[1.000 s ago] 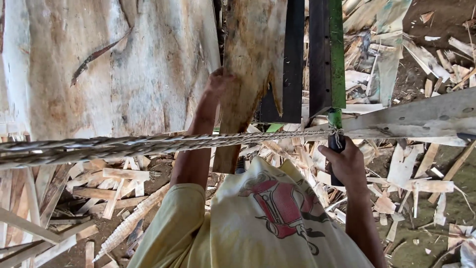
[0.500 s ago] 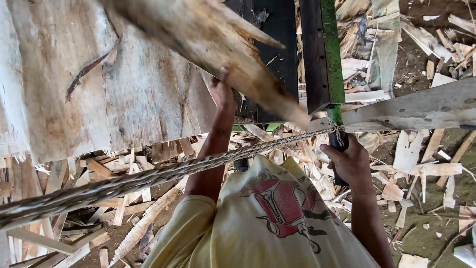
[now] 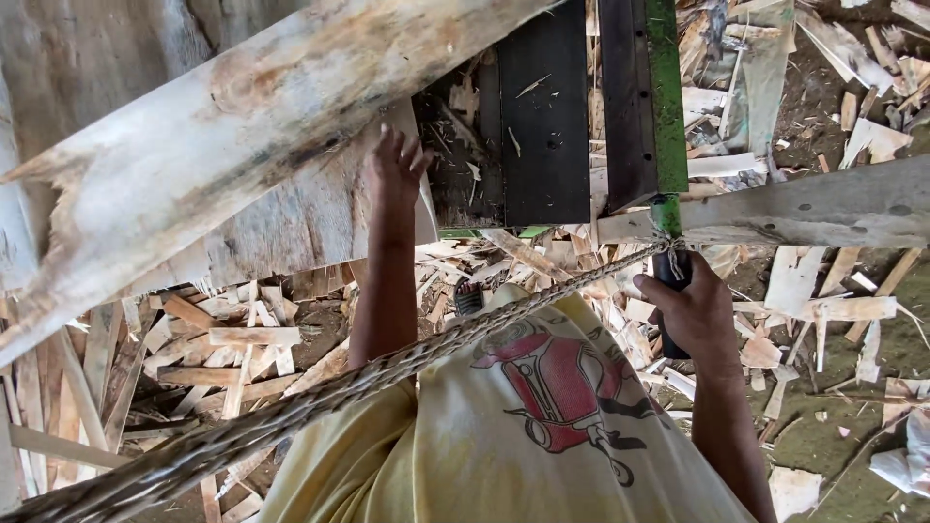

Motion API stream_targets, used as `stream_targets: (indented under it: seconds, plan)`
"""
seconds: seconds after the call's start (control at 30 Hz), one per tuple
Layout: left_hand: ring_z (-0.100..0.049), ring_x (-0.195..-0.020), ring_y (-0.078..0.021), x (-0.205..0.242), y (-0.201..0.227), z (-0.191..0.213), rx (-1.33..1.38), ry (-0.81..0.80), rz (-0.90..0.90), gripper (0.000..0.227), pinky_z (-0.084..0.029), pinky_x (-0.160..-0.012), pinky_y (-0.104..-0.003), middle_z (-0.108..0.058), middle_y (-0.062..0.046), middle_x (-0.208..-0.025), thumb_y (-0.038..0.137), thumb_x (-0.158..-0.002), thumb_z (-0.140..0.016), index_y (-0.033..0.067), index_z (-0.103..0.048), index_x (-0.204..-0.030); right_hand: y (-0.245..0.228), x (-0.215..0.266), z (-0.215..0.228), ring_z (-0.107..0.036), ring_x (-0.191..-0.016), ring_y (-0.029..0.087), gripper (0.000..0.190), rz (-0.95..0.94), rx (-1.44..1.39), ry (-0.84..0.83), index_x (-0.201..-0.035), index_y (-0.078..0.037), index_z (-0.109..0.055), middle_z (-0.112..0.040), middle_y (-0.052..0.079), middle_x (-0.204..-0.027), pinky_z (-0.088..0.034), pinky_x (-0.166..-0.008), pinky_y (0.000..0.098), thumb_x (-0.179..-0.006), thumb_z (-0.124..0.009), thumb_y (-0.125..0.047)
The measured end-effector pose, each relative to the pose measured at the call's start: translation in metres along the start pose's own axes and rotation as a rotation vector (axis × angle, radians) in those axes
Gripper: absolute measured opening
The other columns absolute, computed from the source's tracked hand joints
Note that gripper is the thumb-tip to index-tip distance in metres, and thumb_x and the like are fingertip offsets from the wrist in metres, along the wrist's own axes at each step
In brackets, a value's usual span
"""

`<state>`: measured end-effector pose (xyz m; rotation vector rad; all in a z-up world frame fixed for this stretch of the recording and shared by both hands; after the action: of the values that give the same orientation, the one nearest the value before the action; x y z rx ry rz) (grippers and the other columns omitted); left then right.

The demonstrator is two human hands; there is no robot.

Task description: Chopping and peeling layers of wood sheets using a machete.

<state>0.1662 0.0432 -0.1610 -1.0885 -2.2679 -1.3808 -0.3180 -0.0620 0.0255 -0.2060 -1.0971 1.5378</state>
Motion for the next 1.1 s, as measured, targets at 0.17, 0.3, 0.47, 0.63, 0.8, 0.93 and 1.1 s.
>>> stream_targets:
  seconds: [0.17,0.3,0.47,0.63,0.8,0.93,1.1]
  plan:
    - [-0.058,-0.066,-0.0168,0.130,0.042,-0.041,-0.180,-0.005,-0.293,0.023,-0.051,-0.055,-0.037,-0.064,-0.007,-0.085,0.024,-0.102,-0.067,0.0034,-0.067,-0.111,0.005,-0.001,-0.002,-0.065,-0.055,0.019,0.035,0.001,-0.005,0.012,-0.100,-0.001,-0.063,-0.068,0.010,-0.072,-0.053,-0.050,0.0350,-0.083,-0.079,-0.027]
    - [-0.041,-0.048,-0.0147,0.293,0.089,-0.075,0.064,-0.528,-0.666,0.033,-0.035,-0.046,-0.033,-0.049,-0.003,-0.066,0.019,-0.109,-0.061,0.0162,-0.056,-0.076,0.000,0.001,0.002,-0.067,-0.057,0.018,0.035,-0.013,0.110,0.027,-0.099,-0.001,-0.063,-0.068,0.011,-0.070,-0.053,-0.053,0.0358,-0.085,-0.080,-0.028]
    - [-0.042,-0.056,-0.0170,0.306,0.093,-0.053,-0.140,-0.462,-0.711,0.024,-0.034,-0.053,-0.035,-0.050,-0.004,-0.074,0.020,-0.106,-0.062,0.0160,-0.056,-0.083,-0.004,0.003,0.000,-0.065,-0.058,0.018,0.035,-0.038,0.074,0.048,-0.099,-0.002,-0.062,-0.066,0.009,-0.072,-0.052,-0.052,0.0374,-0.082,-0.081,-0.026]
    - [-0.044,-0.067,-0.0199,0.299,0.056,-0.054,-0.356,-0.433,-0.697,0.014,-0.033,-0.062,-0.037,-0.051,-0.006,-0.083,0.022,-0.102,-0.063,0.0156,-0.057,-0.091,-0.002,0.007,0.004,-0.059,-0.059,0.016,0.034,0.016,0.051,0.067,-0.096,-0.001,-0.063,-0.063,0.008,-0.071,-0.049,-0.053,0.0356,-0.084,-0.082,-0.027]
    - [-0.045,-0.077,-0.0228,0.288,0.066,-0.049,-0.588,-0.334,-0.817,0.011,-0.033,-0.070,-0.039,-0.053,-0.007,-0.093,0.023,-0.099,-0.064,0.0153,-0.057,-0.100,-0.001,0.005,-0.001,-0.061,-0.057,0.015,0.033,-0.007,0.005,0.052,-0.093,-0.002,-0.063,-0.064,0.006,-0.071,-0.050,-0.051,0.0338,-0.082,-0.082,-0.026]
    - [-0.046,-0.085,-0.0251,0.265,0.070,-0.032,-0.807,-0.251,-0.894,0.016,-0.032,-0.078,-0.041,-0.054,-0.008,-0.101,0.024,-0.096,-0.065,0.0151,-0.057,-0.107,0.004,0.004,-0.003,-0.063,-0.057,0.015,0.033,-0.088,0.002,0.030,-0.096,-0.005,-0.063,-0.066,0.005,-0.073,-0.052,-0.050,0.0332,-0.081,-0.082,-0.029]
    - [-0.048,-0.096,-0.0279,0.263,0.094,-0.028,-1.072,-0.147,-0.986,0.027,-0.031,-0.086,-0.043,-0.055,-0.009,-0.110,0.026,-0.093,-0.066,0.0149,-0.057,-0.115,0.002,0.004,-0.003,-0.063,-0.057,0.015,0.033,-0.079,0.011,0.039,-0.096,-0.004,-0.063,-0.066,0.005,-0.074,-0.052,-0.052,0.0326,-0.082,-0.084,-0.026]
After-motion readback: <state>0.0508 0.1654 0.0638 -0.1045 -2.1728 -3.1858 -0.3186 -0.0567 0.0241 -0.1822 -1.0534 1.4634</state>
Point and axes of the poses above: each hand's wrist, its own x-axis away from the middle knuckle, its own z-axis out of the back of the hand, y = z × x, the point moved 7 cm from there along -x, towards the middle knuckle
